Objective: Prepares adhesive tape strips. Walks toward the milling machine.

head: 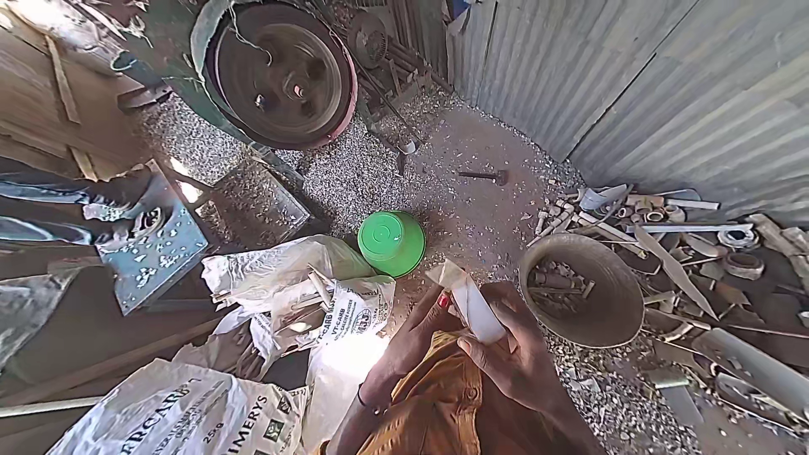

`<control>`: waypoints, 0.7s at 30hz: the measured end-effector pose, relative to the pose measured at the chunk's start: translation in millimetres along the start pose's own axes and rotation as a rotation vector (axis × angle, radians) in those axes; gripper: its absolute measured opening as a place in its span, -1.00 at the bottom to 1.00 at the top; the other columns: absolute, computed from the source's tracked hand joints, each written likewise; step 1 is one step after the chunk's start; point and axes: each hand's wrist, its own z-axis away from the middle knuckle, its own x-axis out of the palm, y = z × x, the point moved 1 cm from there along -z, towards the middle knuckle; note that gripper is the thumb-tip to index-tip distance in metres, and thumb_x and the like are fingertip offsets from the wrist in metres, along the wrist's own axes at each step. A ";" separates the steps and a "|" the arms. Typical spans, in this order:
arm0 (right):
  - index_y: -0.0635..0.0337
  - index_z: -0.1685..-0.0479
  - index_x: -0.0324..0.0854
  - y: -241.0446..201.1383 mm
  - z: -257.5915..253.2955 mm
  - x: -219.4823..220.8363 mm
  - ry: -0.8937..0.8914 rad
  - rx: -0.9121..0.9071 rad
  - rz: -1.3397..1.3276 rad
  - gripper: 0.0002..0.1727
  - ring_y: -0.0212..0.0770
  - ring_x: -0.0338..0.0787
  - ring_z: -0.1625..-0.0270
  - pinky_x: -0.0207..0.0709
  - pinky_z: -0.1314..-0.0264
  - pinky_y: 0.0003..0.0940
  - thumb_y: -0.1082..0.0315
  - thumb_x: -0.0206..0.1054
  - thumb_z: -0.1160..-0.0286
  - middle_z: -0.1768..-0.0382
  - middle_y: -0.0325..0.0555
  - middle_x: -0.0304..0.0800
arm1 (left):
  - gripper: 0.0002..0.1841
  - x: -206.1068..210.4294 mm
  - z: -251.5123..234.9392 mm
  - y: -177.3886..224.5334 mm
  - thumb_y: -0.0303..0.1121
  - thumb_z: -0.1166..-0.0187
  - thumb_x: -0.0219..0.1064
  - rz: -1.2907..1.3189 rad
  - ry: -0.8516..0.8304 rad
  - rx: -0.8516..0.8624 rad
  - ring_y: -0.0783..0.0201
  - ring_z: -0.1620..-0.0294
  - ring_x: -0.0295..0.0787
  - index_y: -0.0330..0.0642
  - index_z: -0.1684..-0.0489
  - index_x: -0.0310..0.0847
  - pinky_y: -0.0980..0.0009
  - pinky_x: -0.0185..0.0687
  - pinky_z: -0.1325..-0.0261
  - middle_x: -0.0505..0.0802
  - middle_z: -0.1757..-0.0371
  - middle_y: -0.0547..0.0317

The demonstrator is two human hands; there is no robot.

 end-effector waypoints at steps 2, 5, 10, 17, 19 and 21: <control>0.30 -0.22 0.67 2.3 -0.2 -4.0 -0.026 -0.004 0.040 -0.45 -0.58 0.64 -0.30 0.58 -0.36 -0.65 0.07 0.55 -0.39 -0.19 -0.12 0.72 | -0.45 -0.2 1.2 4.2 -0.04 -0.89 -0.22 -0.057 0.002 -0.146 0.60 0.01 0.79 -0.30 -0.55 0.31 0.53 0.77 -0.10 0.80 -0.09 0.39; 0.24 -0.13 0.68 6.3 -0.3 -9.8 -0.014 0.004 0.029 -0.49 -0.70 0.75 -0.11 0.68 -0.20 -0.68 0.01 0.54 -0.43 0.03 -0.36 0.84 | -0.51 1.0 4.8 12.0 -0.08 -0.87 -0.20 -0.134 -0.003 -0.210 0.72 0.27 0.69 -0.17 -0.46 0.48 0.68 0.66 0.13 0.80 0.16 0.51; 0.25 -0.11 0.72 13.5 -0.9 -24.0 0.071 0.041 0.048 -0.49 -0.81 0.78 0.03 0.71 -0.09 -0.77 0.04 0.59 -0.33 0.13 -0.52 0.90 | -0.38 -9.8 13.6 24.4 -0.18 -0.62 0.34 0.084 -0.058 -0.026 0.79 0.64 0.50 0.09 -0.70 0.28 0.80 0.42 0.57 0.73 0.52 0.63; -0.05 0.10 0.82 14.9 10.3 -37.4 -0.112 0.064 -0.064 -0.69 -0.80 0.77 0.09 0.68 -0.01 -0.78 -0.02 0.57 -0.37 0.23 -0.61 0.88 | -0.73 -63.5 7.9 52.0 -0.27 -0.83 -0.08 0.446 0.436 0.120 0.74 0.82 0.29 0.25 -0.04 0.60 0.77 0.25 0.69 0.46 0.80 0.66; -0.14 0.02 0.84 19.1 13.5 -35.2 -0.173 0.085 -0.277 -0.73 -0.69 0.83 0.04 0.73 -0.06 -0.69 0.06 0.61 -0.37 0.14 -0.59 0.92 | -0.73 -77.7 -2.5 32.4 -0.31 -0.87 -0.14 0.211 0.555 0.030 0.65 0.77 0.34 0.03 -0.19 0.52 0.72 0.32 0.65 0.50 0.72 0.53; -0.16 -0.03 0.86 21.1 14.6 -33.2 -0.171 0.123 -0.412 -0.73 -0.63 0.86 0.02 0.76 -0.08 -0.65 0.12 0.62 -0.36 0.09 -0.56 0.94 | -0.70 -87.9 -7.5 9.5 -0.30 -0.83 0.02 -0.177 0.613 -0.061 0.56 0.56 0.59 -0.19 -0.38 0.46 0.62 0.52 0.47 0.73 0.46 0.37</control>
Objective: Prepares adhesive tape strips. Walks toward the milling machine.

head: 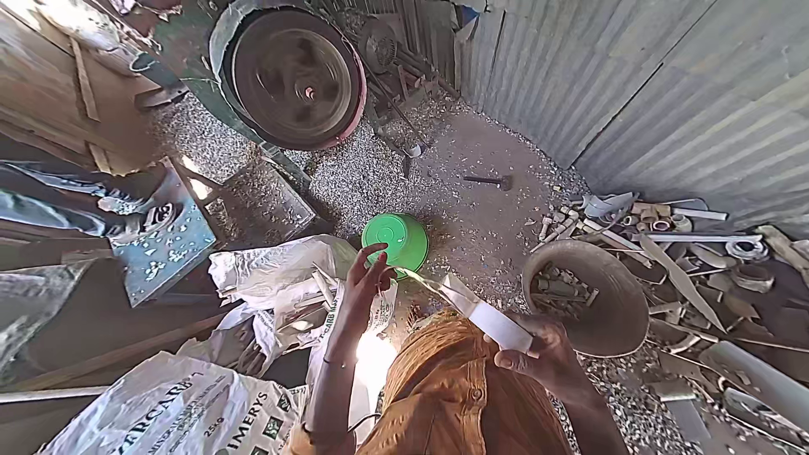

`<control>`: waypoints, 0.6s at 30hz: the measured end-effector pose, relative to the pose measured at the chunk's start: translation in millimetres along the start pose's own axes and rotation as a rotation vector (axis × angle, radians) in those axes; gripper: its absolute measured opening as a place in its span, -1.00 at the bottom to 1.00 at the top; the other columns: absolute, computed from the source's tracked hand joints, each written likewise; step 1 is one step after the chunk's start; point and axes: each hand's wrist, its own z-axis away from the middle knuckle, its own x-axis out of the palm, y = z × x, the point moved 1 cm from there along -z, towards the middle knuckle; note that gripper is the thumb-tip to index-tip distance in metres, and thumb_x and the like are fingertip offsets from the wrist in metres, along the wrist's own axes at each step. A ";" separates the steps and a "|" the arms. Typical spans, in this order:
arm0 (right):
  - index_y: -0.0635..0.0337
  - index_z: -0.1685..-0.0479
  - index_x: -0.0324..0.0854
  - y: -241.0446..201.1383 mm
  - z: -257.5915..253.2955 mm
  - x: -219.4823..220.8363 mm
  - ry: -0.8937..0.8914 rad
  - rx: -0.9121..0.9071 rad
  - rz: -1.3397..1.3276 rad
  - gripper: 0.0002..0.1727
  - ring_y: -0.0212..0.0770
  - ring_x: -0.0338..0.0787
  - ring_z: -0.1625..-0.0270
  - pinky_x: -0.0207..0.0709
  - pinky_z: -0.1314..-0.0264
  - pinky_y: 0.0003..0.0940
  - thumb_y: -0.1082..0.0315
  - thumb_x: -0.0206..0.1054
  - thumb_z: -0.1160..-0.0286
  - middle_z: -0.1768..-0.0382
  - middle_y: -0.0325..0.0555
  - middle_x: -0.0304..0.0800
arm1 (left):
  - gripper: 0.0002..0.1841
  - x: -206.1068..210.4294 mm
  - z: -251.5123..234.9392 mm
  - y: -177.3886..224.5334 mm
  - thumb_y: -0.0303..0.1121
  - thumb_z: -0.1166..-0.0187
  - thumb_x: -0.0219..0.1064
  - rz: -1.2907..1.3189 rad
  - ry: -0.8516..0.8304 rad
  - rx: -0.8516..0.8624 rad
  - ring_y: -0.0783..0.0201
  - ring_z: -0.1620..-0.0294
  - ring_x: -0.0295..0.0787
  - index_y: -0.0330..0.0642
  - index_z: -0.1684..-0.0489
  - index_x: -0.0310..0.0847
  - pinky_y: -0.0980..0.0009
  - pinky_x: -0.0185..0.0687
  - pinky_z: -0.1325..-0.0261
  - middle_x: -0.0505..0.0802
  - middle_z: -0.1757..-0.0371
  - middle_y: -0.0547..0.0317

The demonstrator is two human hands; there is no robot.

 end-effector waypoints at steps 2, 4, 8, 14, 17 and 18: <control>-0.18 -0.04 0.86 -2.2 0.3 0.6 0.049 0.025 -0.027 -0.72 -0.62 0.87 0.02 0.76 -0.09 -0.64 0.12 0.61 -0.35 0.08 -0.55 0.95 | -0.56 -1.8 1.8 -18.4 -0.22 -0.74 0.18 -0.315 0.026 0.085 0.37 0.09 0.80 -0.31 -0.47 0.49 0.38 0.71 0.04 0.84 -0.06 0.08; -0.17 -0.07 0.85 -3.9 0.7 0.3 0.076 0.035 -0.027 -0.72 -0.61 0.88 0.00 0.76 -0.11 -0.63 0.13 0.59 -0.38 0.06 -0.54 0.95 | -0.55 2.3 12.8 -26.9 -0.18 -0.69 0.22 -0.448 0.083 0.196 0.22 -0.18 0.78 -0.34 -0.38 0.57 0.28 0.70 -0.15 0.77 -0.31 -0.11; -0.18 -0.03 0.86 -2.5 -1.7 7.8 0.107 0.072 -0.079 -0.76 -0.63 0.87 0.06 0.76 -0.05 -0.65 0.15 0.58 -0.39 0.09 -0.53 0.95 | -0.52 19.3 53.3 4.8 -0.12 -0.83 -0.02 -0.407 -0.248 0.133 0.52 0.22 0.83 -0.23 0.22 0.80 0.43 0.76 0.02 0.91 0.28 0.33; 0.01 0.01 0.85 3.6 -9.7 27.7 0.026 0.031 0.119 -0.65 -0.60 0.85 -0.02 0.76 -0.15 -0.58 0.07 0.66 -0.29 0.10 -0.44 0.94 | -0.32 53.6 72.9 10.0 0.11 -0.83 -0.11 -0.226 -0.476 0.097 0.59 -0.30 0.65 -0.42 -0.30 0.61 0.50 0.52 -0.45 0.80 -0.24 0.13; 0.19 0.26 0.74 7.0 -12.0 36.7 -0.034 -0.018 0.256 -0.60 -0.63 0.75 0.01 0.65 -0.12 -0.65 0.00 0.61 -0.35 0.22 -0.33 0.84 | -0.65 62.6 69.8 9.5 -0.27 -0.83 0.06 0.062 -0.340 0.221 0.65 -0.09 0.79 -0.31 -0.14 0.73 0.55 0.69 -0.31 0.92 -0.02 0.39; 0.23 0.24 0.75 5.9 -13.1 38.2 -0.046 0.042 0.231 -0.57 -0.64 0.76 0.01 0.66 -0.12 -0.65 -0.02 0.55 -0.42 0.21 -0.32 0.85 | -0.68 62.8 68.5 10.6 -0.35 -0.81 0.10 0.074 -0.323 0.260 0.58 -0.15 0.81 -0.35 -0.15 0.75 0.52 0.69 -0.36 0.93 -0.08 0.32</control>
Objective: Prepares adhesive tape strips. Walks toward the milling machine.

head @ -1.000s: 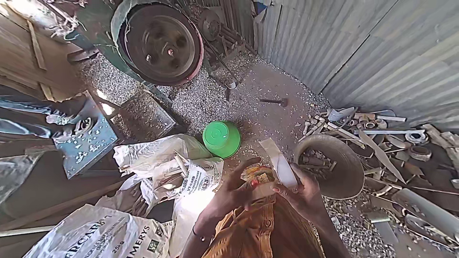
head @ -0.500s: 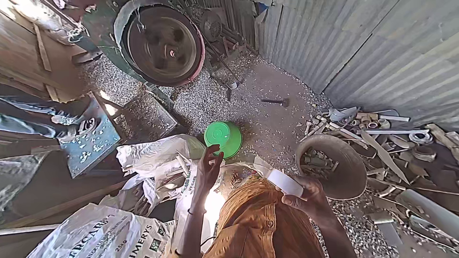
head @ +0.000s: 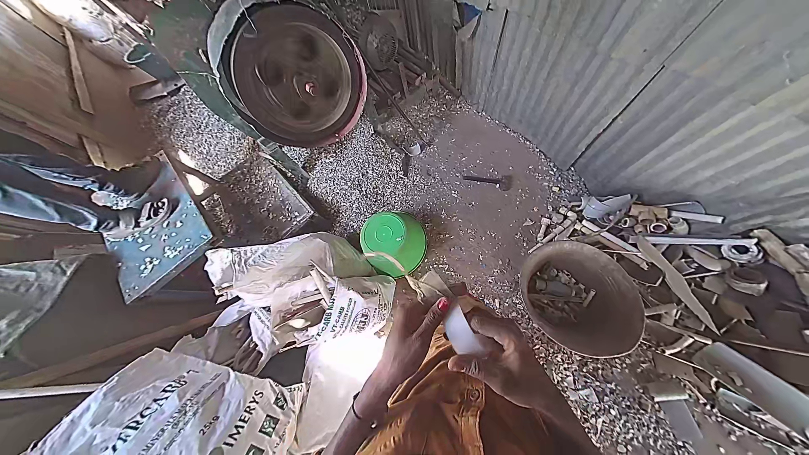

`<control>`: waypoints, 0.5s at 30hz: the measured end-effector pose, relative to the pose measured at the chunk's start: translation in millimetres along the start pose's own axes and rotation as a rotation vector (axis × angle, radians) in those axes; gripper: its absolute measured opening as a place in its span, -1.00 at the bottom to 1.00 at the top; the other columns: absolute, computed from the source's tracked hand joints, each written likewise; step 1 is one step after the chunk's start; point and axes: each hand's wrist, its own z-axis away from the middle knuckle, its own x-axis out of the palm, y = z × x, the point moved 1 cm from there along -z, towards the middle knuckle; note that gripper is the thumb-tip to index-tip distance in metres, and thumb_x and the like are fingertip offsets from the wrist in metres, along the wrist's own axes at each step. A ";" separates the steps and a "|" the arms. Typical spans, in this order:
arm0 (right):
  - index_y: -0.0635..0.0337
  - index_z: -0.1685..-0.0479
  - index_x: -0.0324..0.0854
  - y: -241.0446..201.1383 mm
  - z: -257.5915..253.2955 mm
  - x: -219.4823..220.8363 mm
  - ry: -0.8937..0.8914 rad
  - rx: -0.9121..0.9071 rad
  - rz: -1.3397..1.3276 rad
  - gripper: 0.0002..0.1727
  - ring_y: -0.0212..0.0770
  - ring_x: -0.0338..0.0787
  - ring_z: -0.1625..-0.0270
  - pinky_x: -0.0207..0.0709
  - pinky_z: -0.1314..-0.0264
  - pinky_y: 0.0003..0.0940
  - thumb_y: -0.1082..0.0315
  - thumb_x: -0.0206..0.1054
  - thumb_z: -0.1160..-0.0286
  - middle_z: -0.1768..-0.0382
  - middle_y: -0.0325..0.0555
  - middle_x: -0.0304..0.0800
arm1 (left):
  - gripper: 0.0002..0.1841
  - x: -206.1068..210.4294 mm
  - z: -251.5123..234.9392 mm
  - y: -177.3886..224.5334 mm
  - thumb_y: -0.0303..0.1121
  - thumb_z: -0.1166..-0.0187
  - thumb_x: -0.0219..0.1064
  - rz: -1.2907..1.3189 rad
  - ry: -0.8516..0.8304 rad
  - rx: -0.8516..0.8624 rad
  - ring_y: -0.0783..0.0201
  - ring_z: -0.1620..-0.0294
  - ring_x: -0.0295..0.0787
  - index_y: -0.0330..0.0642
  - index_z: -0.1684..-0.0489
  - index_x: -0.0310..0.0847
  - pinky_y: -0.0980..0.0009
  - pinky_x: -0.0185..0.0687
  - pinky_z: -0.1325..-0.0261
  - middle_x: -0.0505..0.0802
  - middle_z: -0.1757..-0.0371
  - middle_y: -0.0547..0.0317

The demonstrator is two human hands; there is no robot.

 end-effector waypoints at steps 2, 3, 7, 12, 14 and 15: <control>0.13 0.18 0.72 -6.9 -5.2 0.5 -0.051 0.217 -0.133 -0.57 -0.72 0.71 0.12 0.62 -0.01 -0.69 -0.11 0.36 -0.57 0.26 -0.51 0.77 | -0.71 -0.5 -0.5 1.0 -0.44 -0.74 0.15 -0.100 0.012 0.068 0.55 -0.22 0.80 -0.43 -0.11 0.76 0.51 0.64 -0.43 0.93 -0.13 0.19; 0.01 0.21 0.65 -9.5 -8.7 -0.1 -0.079 0.313 -0.211 -0.63 -0.73 0.66 0.21 0.56 0.07 -0.70 -0.11 0.31 -0.62 0.33 -0.60 0.69 | -0.72 -0.6 0.0 0.1 -0.43 -0.72 0.18 -0.171 0.016 0.092 0.55 -0.22 0.81 -0.43 -0.08 0.78 0.52 0.64 -0.42 0.93 -0.11 0.16; 0.02 0.24 0.65 -18.1 -19.0 -1.6 -0.072 0.359 -0.285 -0.90 -0.69 0.68 0.30 0.57 0.15 -0.71 0.27 0.33 -0.63 0.41 -0.58 0.71 | -0.70 -3.3 -6.8 -6.5 -0.30 -0.74 0.20 -0.395 0.047 0.174 0.53 -0.15 0.84 -0.30 0.00 0.85 0.48 0.69 -0.33 0.96 -0.03 0.16; 0.34 0.18 0.66 -24.7 -18.1 4.9 -0.092 0.053 -0.068 -0.72 -0.69 0.74 0.13 0.65 -0.04 -0.69 0.23 0.30 -0.66 0.28 -0.34 0.79 | -0.72 -8.4 -25.2 7.2 -0.36 -0.77 0.16 -0.256 0.162 0.233 0.56 0.13 0.89 -0.36 0.15 0.77 0.52 0.81 -0.09 0.95 0.21 0.29; 0.30 0.23 0.61 -25.8 -16.2 4.1 -0.098 -0.007 -0.053 -0.71 -0.75 0.68 0.17 0.58 0.02 -0.77 0.21 0.27 -0.70 0.33 -0.37 0.72 | -0.71 -9.4 -28.5 9.9 -0.35 -0.77 0.16 -0.236 0.136 0.259 0.58 0.14 0.87 -0.36 0.14 0.77 0.55 0.80 -0.07 0.94 0.21 0.32; 0.27 0.25 0.59 -25.5 -16.1 1.1 -0.105 -0.017 -0.048 -0.70 -0.78 0.64 0.21 0.54 0.06 -0.80 0.19 0.27 -0.72 0.36 -0.40 0.68 | -0.71 -8.8 -29.9 9.9 -0.34 -0.77 0.16 -0.238 0.131 0.270 0.60 0.14 0.86 -0.36 0.15 0.77 0.56 0.78 -0.06 0.93 0.22 0.32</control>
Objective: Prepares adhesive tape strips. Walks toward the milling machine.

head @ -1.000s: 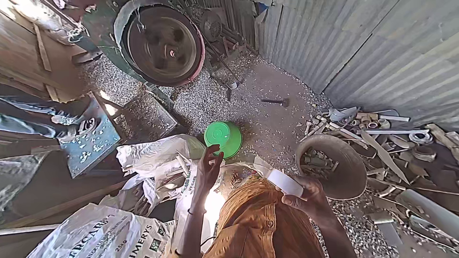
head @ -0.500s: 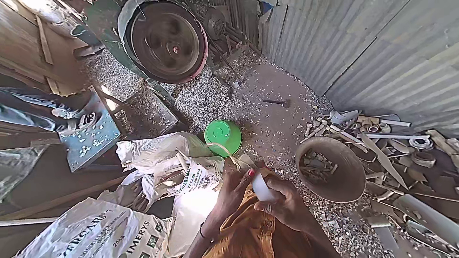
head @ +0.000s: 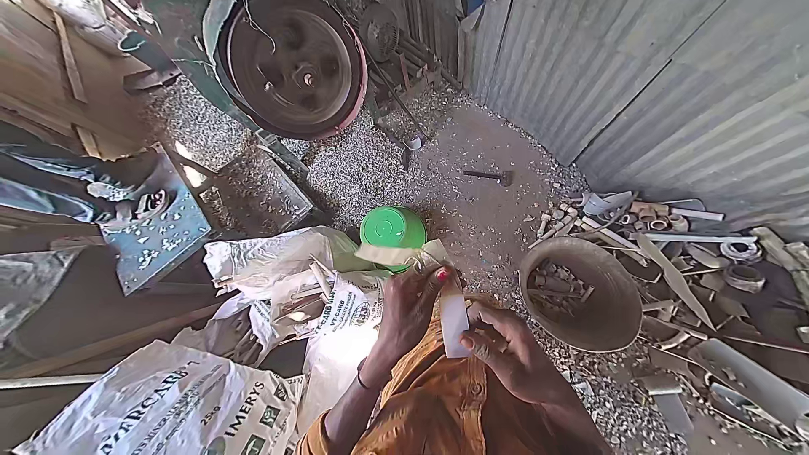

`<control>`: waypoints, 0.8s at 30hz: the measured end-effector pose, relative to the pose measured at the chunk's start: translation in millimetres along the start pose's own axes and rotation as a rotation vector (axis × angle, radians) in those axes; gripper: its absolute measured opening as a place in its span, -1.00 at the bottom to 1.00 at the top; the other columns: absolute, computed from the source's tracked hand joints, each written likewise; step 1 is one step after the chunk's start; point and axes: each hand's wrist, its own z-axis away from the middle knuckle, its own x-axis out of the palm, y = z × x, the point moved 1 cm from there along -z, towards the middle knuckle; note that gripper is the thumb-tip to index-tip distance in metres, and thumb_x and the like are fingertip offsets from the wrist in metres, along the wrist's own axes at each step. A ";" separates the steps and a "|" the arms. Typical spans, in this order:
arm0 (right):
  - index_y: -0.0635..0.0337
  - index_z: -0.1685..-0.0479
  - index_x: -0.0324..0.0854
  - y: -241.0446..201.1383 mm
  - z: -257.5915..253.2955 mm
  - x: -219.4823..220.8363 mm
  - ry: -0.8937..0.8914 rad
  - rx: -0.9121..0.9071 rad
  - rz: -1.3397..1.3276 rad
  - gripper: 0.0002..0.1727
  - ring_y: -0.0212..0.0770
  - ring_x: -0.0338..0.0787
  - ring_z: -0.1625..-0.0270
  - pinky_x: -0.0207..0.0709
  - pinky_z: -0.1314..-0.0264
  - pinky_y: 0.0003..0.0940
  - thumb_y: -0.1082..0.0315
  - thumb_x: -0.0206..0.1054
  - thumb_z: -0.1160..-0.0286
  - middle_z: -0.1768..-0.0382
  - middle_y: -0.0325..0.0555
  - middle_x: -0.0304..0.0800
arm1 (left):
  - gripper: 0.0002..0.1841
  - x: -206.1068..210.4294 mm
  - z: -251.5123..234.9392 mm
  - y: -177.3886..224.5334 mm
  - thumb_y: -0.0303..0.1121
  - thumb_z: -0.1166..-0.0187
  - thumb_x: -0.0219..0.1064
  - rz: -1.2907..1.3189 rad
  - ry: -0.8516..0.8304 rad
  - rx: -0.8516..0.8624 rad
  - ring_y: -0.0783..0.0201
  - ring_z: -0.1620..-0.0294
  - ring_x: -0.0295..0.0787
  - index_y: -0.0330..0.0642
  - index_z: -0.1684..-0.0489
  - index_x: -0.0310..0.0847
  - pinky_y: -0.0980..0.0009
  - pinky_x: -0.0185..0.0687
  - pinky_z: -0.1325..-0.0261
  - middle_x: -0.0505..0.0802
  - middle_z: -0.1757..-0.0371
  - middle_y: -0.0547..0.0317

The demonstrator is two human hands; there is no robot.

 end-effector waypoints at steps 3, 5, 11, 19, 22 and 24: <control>0.24 0.30 0.54 0.1 2.8 -5.5 -0.023 -0.026 0.029 -0.68 -0.82 0.55 0.31 0.44 0.19 -0.88 0.16 0.25 -0.73 0.44 -0.41 0.61 | -0.72 5.6 -0.7 -1.2 -0.36 -0.78 0.15 0.043 0.029 -0.009 0.64 0.20 0.82 -0.35 0.16 0.75 0.59 0.76 0.00 0.90 0.26 0.37; 0.28 0.30 0.54 0.8 5.6 -5.7 -0.043 -0.059 0.082 -0.65 -0.76 0.53 0.36 0.40 0.26 -0.87 0.15 0.23 -0.75 0.47 -0.31 0.60 | -0.73 8.3 -4.3 -2.9 -0.36 -0.80 0.09 0.099 0.080 -0.064 0.65 0.34 0.74 -0.28 0.16 0.72 0.63 0.69 0.19 0.83 0.36 0.47; 0.38 0.26 0.64 3.2 8.7 -0.1 -0.069 -0.190 0.288 -0.73 -0.39 0.73 0.12 0.52 -0.09 -0.71 0.33 0.22 -0.71 0.33 0.03 0.71 | -0.67 8.4 -17.9 -0.3 -0.47 -0.87 -0.14 0.518 0.325 -0.491 0.54 0.54 0.76 -0.25 0.20 0.57 0.63 0.73 0.45 0.83 0.47 0.33; 0.35 0.26 0.70 5.2 12.3 -5.6 -0.002 -0.154 0.341 -0.72 -0.42 0.73 0.10 0.51 -0.12 -0.73 0.31 0.22 -0.70 0.31 -0.02 0.75 | -0.69 -4.9 -16.8 -4.3 -0.42 -0.89 -0.13 0.740 0.365 -0.753 0.44 0.48 0.84 -0.19 0.14 0.57 0.54 0.81 0.40 0.86 0.39 0.24; 0.31 0.17 0.66 11.9 20.7 -5.7 0.080 -0.037 0.114 -0.66 -0.69 0.71 0.12 0.58 -0.04 -0.77 0.18 0.18 -0.78 0.27 -0.25 0.77 | -0.72 -16.5 -4.5 -10.0 -0.42 -0.79 -0.06 0.685 0.053 -0.670 0.44 0.32 0.86 -0.12 0.12 0.63 0.52 0.81 0.25 0.90 0.25 0.25; 0.11 0.13 0.68 12.4 24.4 -4.0 0.116 0.076 -0.103 -0.69 -0.67 0.78 0.15 0.69 0.01 -0.66 0.08 0.19 -0.77 0.26 -0.45 0.83 | -0.74 -18.0 5.7 -16.4 -0.37 -0.78 -0.02 0.729 -0.077 -0.636 0.44 0.18 0.85 -0.02 0.05 0.67 0.50 0.79 0.15 0.91 0.11 0.28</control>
